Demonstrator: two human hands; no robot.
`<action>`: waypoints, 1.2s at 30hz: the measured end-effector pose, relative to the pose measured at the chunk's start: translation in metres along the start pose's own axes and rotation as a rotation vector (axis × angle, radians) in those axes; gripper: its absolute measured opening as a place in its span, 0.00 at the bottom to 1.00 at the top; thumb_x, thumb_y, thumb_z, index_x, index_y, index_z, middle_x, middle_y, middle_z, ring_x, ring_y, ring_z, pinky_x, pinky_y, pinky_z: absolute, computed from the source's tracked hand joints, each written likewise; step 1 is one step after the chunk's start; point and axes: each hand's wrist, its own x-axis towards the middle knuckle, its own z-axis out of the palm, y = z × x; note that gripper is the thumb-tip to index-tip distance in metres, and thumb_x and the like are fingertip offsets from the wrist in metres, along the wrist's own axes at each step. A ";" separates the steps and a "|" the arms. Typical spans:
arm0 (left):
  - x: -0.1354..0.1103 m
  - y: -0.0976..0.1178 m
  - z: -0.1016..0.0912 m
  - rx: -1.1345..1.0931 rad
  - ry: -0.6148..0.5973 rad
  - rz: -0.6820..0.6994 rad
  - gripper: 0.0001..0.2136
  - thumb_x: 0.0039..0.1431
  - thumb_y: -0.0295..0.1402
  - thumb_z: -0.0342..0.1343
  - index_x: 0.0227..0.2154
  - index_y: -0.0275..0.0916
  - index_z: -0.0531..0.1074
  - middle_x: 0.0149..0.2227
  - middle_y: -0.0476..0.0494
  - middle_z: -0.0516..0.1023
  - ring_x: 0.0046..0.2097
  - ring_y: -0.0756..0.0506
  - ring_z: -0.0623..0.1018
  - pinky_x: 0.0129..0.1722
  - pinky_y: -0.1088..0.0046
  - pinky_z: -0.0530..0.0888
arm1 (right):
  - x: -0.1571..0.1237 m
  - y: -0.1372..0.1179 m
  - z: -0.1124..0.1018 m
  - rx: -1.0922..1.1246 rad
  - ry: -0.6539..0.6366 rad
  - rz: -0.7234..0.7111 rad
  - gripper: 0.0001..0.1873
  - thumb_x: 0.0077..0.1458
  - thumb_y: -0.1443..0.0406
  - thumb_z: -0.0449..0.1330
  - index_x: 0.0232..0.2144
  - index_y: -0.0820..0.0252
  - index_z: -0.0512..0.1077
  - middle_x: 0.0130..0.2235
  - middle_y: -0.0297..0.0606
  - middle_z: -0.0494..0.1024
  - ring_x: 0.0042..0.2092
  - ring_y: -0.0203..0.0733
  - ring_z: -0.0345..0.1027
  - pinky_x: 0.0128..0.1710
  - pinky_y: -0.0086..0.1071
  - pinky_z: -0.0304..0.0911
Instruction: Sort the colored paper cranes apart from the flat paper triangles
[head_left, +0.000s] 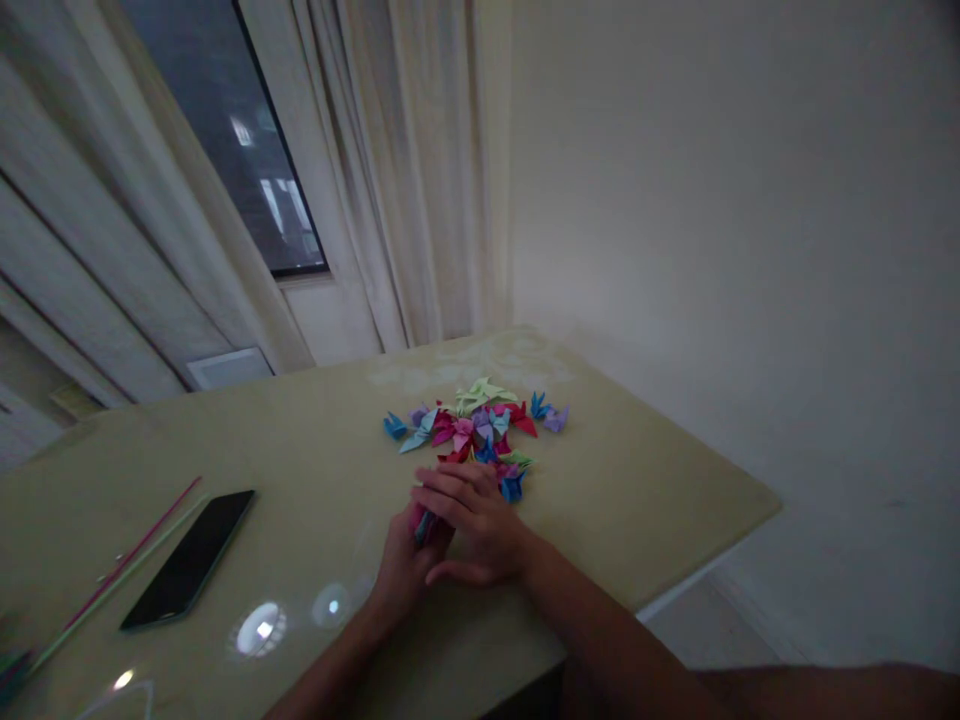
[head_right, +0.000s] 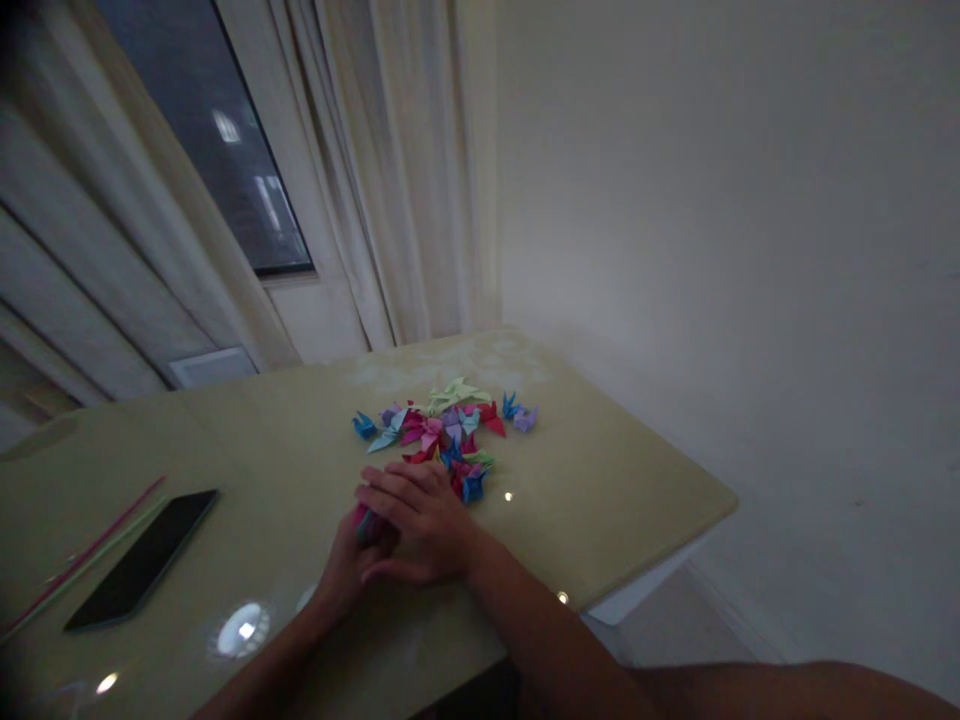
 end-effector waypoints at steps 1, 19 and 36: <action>0.001 0.000 0.000 -0.020 -0.001 -0.012 0.20 0.56 0.50 0.64 0.37 0.36 0.75 0.31 0.44 0.80 0.31 0.44 0.77 0.30 0.72 0.75 | -0.001 0.001 0.001 0.003 -0.016 -0.010 0.45 0.63 0.38 0.57 0.71 0.57 0.59 0.68 0.47 0.68 0.68 0.55 0.58 0.68 0.48 0.53; 0.003 0.001 -0.003 -0.015 -0.065 0.015 0.34 0.46 0.66 0.64 0.32 0.34 0.78 0.27 0.43 0.78 0.28 0.45 0.74 0.29 0.71 0.74 | -0.002 0.005 0.003 -0.011 0.013 0.012 0.41 0.64 0.40 0.57 0.71 0.50 0.58 0.69 0.45 0.67 0.67 0.57 0.60 0.66 0.49 0.56; -0.001 -0.009 -0.004 0.009 0.029 0.018 0.24 0.53 0.58 0.60 0.26 0.37 0.75 0.24 0.45 0.75 0.27 0.46 0.71 0.26 0.73 0.71 | -0.002 -0.004 0.009 -0.025 0.083 0.024 0.40 0.66 0.42 0.57 0.72 0.50 0.57 0.69 0.44 0.67 0.66 0.53 0.61 0.65 0.46 0.56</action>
